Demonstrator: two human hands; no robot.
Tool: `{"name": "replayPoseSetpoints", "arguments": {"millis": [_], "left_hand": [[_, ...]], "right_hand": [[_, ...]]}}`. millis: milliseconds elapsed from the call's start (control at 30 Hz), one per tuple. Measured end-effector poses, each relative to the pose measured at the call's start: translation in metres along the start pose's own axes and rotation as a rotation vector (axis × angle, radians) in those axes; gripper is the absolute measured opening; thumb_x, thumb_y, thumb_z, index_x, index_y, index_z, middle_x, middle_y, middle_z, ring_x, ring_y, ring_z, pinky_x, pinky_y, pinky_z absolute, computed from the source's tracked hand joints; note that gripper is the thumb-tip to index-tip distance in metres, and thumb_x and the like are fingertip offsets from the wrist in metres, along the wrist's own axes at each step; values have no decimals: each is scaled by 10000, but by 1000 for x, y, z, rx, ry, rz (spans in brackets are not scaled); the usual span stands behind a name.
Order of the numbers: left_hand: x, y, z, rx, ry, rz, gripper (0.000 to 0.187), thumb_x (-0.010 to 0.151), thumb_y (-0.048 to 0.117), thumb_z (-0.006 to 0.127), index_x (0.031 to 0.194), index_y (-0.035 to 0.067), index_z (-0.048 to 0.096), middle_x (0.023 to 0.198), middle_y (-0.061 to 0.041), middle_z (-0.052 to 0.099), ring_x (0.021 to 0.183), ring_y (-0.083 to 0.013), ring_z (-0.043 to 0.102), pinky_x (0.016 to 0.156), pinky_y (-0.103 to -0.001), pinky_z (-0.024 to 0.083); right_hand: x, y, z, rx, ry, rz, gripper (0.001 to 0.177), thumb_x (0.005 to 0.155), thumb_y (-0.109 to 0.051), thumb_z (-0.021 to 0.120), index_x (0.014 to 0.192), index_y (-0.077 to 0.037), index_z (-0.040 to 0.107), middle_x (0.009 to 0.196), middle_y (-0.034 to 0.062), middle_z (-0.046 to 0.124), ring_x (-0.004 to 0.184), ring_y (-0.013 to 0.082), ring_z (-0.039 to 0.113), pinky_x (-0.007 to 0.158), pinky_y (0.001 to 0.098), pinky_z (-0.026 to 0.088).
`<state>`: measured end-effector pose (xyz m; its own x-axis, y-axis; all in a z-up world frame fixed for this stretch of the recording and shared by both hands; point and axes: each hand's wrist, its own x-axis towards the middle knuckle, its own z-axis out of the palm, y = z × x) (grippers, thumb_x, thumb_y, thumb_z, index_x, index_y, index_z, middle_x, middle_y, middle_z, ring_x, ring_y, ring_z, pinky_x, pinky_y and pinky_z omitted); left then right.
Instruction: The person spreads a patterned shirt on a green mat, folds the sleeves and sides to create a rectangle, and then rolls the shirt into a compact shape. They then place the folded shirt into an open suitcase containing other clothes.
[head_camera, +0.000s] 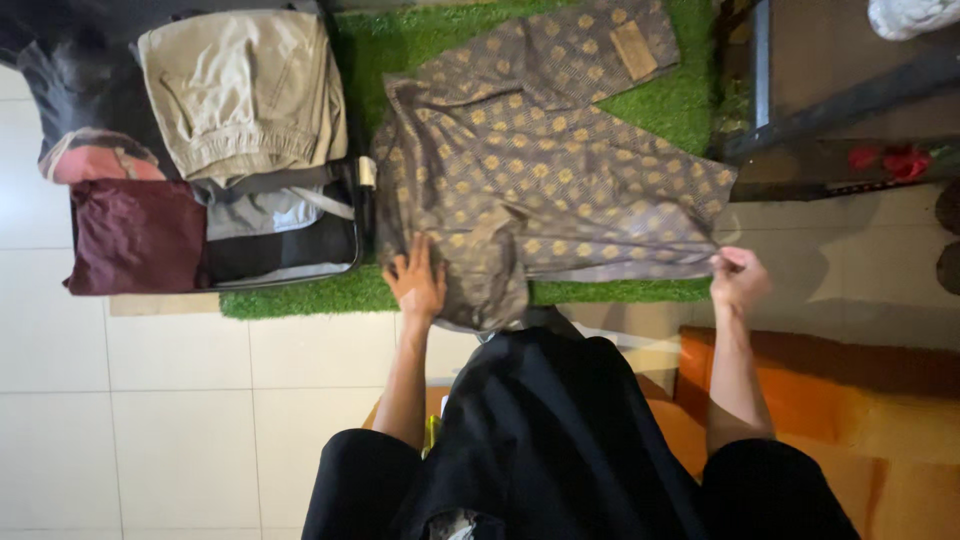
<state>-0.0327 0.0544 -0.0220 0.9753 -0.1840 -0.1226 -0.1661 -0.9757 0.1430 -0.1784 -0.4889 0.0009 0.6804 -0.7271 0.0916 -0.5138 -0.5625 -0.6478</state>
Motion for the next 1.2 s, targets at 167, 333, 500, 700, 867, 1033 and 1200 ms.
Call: {"name": "replayPoseSetpoints", "arguments": {"millis": [167,333,500,700,867,1033,1200], "left_hand": [[-29,22,-3,-132,62,26,742,914,395,683,1560,169,396,1648,-5,360,1291,-389,480,1102,-647,301],[-32,1,-5,-139,136,-167,628,868,308,733,1420,136,489,1590,-232,384,1325,-391,464,1081,-557,383],[-12,-28,23,-361,270,-548,819,911,395,775,1443,-108,409,1371,-336,473,1237,-473,504,1011,-557,450],[-11,-63,56,-698,-15,-462,558,873,347,742,1303,5,645,1264,-251,711,1180,-402,670,1025,-473,518],[-31,-78,59,-521,90,-22,620,741,197,858,1258,-44,613,1158,-316,692,1097,-486,632,946,-509,509],[-46,-82,59,-610,-188,-185,576,762,218,804,1273,21,624,1125,-260,725,1067,-434,695,925,-495,557],[-64,-44,24,-530,-314,-300,631,740,359,828,1246,46,615,1091,-245,726,1033,-438,683,871,-524,539]], "right_hand": [[-20,-14,11,-315,-24,80,509,883,-180,833,1336,-45,644,1326,219,648,1268,366,592,1088,487,470],[-62,-46,42,-429,-326,-92,824,783,-325,893,1499,-214,500,1624,204,352,1499,418,280,1207,631,219],[-85,-77,58,-497,-540,-191,911,772,-265,862,1564,-350,421,1717,116,200,1576,359,168,1187,691,169],[-85,-94,60,-527,-702,-135,981,714,-257,886,1555,-358,390,1713,112,162,1560,372,163,1192,672,199],[-90,-137,66,-441,-812,-152,1025,701,-388,893,1579,-336,367,1703,171,174,1522,389,248,1195,666,250],[-121,-188,95,-439,-891,-315,1044,692,-608,889,1546,-303,373,1673,157,159,1525,417,147,1176,700,178],[-153,-193,144,-289,-754,-341,972,695,-686,877,1437,-179,505,1638,189,217,1503,412,215,1165,666,238]]}}
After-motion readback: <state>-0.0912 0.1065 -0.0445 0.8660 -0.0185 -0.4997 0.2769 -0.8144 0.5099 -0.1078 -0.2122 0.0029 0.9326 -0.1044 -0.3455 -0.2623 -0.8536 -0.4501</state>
